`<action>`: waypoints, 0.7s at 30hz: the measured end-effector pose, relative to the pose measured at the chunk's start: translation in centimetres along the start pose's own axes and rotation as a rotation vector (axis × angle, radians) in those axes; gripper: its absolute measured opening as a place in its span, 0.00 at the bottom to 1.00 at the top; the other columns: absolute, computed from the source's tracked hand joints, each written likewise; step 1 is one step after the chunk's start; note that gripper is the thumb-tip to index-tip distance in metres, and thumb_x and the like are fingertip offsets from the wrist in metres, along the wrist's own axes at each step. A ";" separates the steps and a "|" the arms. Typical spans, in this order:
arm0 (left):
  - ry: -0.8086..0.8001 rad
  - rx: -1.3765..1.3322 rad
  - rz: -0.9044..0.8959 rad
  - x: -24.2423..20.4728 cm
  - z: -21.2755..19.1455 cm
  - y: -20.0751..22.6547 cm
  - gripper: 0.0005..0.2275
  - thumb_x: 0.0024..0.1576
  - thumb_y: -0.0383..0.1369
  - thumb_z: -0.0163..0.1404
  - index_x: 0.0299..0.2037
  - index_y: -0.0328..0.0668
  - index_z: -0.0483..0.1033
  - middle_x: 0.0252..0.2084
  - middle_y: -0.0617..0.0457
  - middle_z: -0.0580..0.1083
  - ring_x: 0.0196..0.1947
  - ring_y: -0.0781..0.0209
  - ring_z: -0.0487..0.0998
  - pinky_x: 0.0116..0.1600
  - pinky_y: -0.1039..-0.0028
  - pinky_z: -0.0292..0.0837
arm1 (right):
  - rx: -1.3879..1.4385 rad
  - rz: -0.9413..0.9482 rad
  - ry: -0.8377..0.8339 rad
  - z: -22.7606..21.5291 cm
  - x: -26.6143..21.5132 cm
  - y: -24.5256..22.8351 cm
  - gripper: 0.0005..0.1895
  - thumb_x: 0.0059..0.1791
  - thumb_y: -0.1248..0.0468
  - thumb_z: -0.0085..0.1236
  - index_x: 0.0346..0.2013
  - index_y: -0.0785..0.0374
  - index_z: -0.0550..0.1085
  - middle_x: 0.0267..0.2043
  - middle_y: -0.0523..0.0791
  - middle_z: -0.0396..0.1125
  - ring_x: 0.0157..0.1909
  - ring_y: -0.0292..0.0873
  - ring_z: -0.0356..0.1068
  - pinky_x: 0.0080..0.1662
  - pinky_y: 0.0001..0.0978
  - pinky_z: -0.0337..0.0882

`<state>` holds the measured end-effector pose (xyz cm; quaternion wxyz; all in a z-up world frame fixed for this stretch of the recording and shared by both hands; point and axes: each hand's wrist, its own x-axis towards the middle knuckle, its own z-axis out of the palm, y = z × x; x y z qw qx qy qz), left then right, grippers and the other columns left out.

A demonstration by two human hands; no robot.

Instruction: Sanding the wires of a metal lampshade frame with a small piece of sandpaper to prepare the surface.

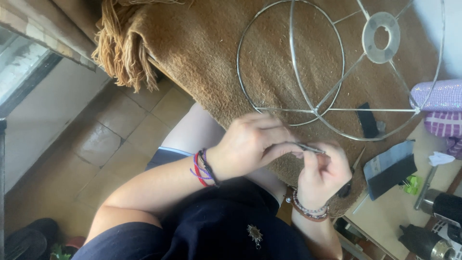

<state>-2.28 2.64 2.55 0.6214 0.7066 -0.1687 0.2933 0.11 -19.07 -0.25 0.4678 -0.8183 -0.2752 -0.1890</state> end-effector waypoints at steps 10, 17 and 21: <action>-0.271 0.529 0.709 10.0 -3.1 -4.1 0.08 0.72 0.32 0.43 0.41 0.44 0.74 0.39 0.51 0.67 0.46 0.51 0.72 0.57 0.63 0.63 | 0.553 0.611 0.120 -1.4 0.8 -0.7 0.08 0.55 0.61 0.50 0.45 0.60 0.66 0.47 0.52 0.69 0.24 0.46 0.67 0.23 0.26 0.65; -0.033 0.421 0.728 15.7 0.3 0.8 0.12 0.71 0.43 0.40 0.53 0.62 0.78 0.38 0.59 0.70 0.34 0.57 0.71 0.42 0.65 0.57 | 0.239 0.129 0.424 -5.8 2.3 -3.0 0.03 0.57 0.75 0.49 0.46 0.74 0.66 0.43 0.62 0.70 0.40 0.54 0.77 0.35 0.32 0.78; -0.035 0.451 0.705 15.8 1.2 2.5 0.08 0.70 0.41 0.49 0.54 0.61 0.80 0.30 0.60 0.57 0.28 0.62 0.63 0.38 0.69 0.53 | 0.110 -0.044 0.392 -9.6 3.6 -4.8 0.07 0.57 0.83 0.51 0.48 0.75 0.71 0.51 0.63 0.70 0.50 0.58 0.78 0.46 0.33 0.83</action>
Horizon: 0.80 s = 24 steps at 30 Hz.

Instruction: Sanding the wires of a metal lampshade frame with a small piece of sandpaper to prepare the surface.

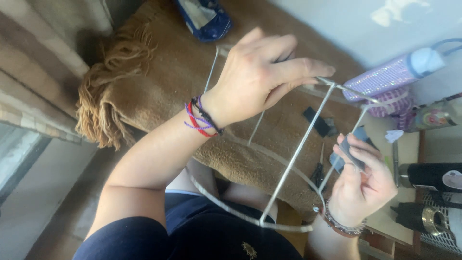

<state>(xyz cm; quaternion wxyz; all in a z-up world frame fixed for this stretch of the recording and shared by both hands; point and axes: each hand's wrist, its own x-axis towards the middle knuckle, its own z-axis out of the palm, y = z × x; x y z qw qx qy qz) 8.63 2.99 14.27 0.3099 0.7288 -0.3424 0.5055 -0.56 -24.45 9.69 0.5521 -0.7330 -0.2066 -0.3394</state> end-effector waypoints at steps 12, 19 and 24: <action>-0.273 -0.238 -0.247 0.3 -5.0 5.0 0.10 0.66 0.37 0.47 0.41 0.47 0.82 0.35 0.56 0.78 0.25 0.60 0.78 0.26 0.68 0.72 | -0.267 -0.108 -0.414 -2.3 5.2 -5.6 0.12 0.48 0.80 0.59 0.46 0.76 0.75 0.60 0.62 0.69 0.64 0.58 0.72 0.65 0.43 0.77; -0.609 -0.406 -0.518 -0.7 -4.1 4.1 0.11 0.62 0.44 0.47 0.41 0.58 0.84 0.39 0.66 0.83 0.37 0.62 0.85 0.39 0.69 0.74 | -0.291 -0.274 -0.377 0.1 6.7 -6.9 0.10 0.49 0.85 0.64 0.43 0.78 0.75 0.52 0.64 0.68 0.48 0.59 0.77 0.56 0.43 0.82; -0.652 -0.441 -0.604 -1.8 -2.8 2.7 0.11 0.62 0.45 0.48 0.39 0.61 0.86 0.28 0.65 0.81 0.25 0.64 0.77 0.35 0.73 0.68 | -0.339 -0.264 -0.490 1.2 7.9 -4.8 0.15 0.48 0.77 0.70 0.48 0.75 0.76 0.51 0.59 0.70 0.50 0.53 0.73 0.58 0.40 0.74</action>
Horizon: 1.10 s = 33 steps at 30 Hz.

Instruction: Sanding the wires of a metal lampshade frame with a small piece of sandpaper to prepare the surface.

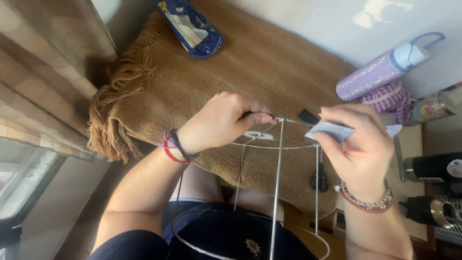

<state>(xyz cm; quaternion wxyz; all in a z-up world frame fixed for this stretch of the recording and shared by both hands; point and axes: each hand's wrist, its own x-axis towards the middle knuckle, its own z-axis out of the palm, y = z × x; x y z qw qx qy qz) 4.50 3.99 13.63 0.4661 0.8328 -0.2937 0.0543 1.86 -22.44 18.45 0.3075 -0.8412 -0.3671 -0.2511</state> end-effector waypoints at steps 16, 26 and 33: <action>0.073 0.173 0.163 1.6 0.9 -1.2 0.11 0.66 0.39 0.42 0.39 0.45 0.76 0.32 0.54 0.76 0.31 0.46 0.78 0.25 0.55 0.67 | -0.089 0.052 -0.296 1.6 3.7 4.4 0.15 0.49 0.62 0.73 0.46 0.64 0.78 0.41 0.46 0.69 0.41 0.42 0.67 0.48 0.33 0.69; 0.129 0.240 0.174 1.0 1.7 -0.5 0.10 0.66 0.39 0.43 0.39 0.47 0.75 0.30 0.54 0.73 0.28 0.50 0.76 0.23 0.59 0.66 | 0.107 0.153 -0.309 2.0 3.7 4.6 0.10 0.46 0.63 0.69 0.27 0.60 0.74 0.32 0.42 0.68 0.35 0.37 0.67 0.40 0.27 0.67; 0.112 0.159 0.162 1.5 0.2 0.4 0.10 0.64 0.33 0.47 0.33 0.44 0.81 0.26 0.50 0.78 0.24 0.51 0.82 0.27 0.68 0.78 | 0.122 0.237 -0.017 3.5 1.6 4.4 0.07 0.55 0.65 0.61 0.35 0.63 0.75 0.25 0.44 0.67 0.26 0.37 0.65 0.33 0.28 0.67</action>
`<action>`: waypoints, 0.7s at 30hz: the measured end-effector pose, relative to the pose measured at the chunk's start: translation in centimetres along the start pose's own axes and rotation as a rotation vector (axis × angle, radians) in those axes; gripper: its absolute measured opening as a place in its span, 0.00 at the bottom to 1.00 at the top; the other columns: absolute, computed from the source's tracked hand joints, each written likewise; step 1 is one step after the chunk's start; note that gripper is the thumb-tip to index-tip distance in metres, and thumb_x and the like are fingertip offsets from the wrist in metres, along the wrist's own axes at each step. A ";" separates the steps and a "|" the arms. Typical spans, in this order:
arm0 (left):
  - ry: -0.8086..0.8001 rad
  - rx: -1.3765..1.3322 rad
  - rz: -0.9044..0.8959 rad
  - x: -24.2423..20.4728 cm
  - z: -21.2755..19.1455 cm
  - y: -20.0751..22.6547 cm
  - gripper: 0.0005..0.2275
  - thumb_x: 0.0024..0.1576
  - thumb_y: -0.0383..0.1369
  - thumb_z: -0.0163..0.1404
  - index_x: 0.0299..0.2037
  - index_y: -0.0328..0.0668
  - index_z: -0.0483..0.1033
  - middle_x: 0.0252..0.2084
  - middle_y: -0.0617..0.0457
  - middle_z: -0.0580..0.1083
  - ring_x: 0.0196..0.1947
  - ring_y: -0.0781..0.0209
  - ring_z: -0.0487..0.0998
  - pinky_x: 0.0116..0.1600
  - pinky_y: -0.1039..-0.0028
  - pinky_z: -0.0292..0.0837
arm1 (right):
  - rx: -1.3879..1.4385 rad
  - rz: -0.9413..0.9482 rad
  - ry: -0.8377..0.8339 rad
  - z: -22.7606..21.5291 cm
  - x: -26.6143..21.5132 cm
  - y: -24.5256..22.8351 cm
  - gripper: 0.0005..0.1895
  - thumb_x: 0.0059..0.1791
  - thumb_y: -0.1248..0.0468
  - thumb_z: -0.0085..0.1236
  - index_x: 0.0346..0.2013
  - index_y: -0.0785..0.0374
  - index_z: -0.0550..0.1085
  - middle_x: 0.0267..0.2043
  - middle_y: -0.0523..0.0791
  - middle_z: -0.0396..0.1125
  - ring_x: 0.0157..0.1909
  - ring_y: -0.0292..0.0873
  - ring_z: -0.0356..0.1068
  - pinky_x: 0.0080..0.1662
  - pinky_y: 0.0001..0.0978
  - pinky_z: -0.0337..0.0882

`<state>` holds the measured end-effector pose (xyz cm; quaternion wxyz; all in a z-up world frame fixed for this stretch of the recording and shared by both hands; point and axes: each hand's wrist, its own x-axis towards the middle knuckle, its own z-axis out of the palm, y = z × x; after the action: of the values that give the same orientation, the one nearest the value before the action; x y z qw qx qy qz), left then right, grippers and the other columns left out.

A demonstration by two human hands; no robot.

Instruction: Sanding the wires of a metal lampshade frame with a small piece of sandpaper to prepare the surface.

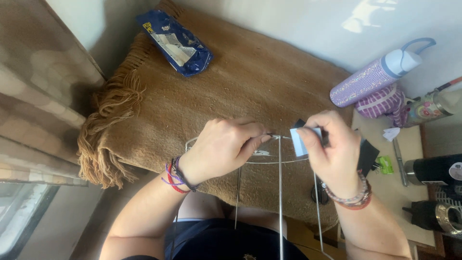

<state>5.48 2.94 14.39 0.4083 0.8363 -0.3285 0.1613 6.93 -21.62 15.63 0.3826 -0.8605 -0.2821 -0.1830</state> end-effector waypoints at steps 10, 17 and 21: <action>0.034 0.032 -0.013 0.0 0.6 0.5 0.09 0.64 0.33 0.48 0.36 0.42 0.82 0.29 0.47 0.80 0.25 0.49 0.83 0.26 0.69 0.78 | -0.484 -0.575 0.279 3.9 0.0 2.6 0.03 0.57 0.69 0.53 0.44 0.67 0.72 0.31 0.42 0.61 0.29 0.45 0.65 0.36 0.40 0.71; 0.041 0.032 -0.038 -0.4 0.3 0.9 0.09 0.64 0.32 0.48 0.37 0.42 0.82 0.31 0.45 0.81 0.25 0.48 0.83 0.26 0.66 0.78 | -0.370 -0.409 0.325 2.0 1.2 0.7 0.07 0.61 0.68 0.52 0.49 0.71 0.70 0.41 0.47 0.64 0.39 0.49 0.68 0.44 0.40 0.71; 0.045 0.013 -0.054 -0.1 0.2 0.6 0.09 0.64 0.32 0.48 0.36 0.42 0.83 0.31 0.45 0.81 0.24 0.51 0.84 0.25 0.70 0.78 | -0.357 -0.407 0.339 3.3 -1.6 2.3 0.07 0.58 0.69 0.55 0.48 0.70 0.70 0.37 0.44 0.62 0.34 0.43 0.65 0.42 0.39 0.71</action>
<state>4.98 2.58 14.53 0.4143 0.8437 -0.2955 0.1709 7.40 -20.95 11.42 0.2224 -0.7974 -0.3440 -0.4430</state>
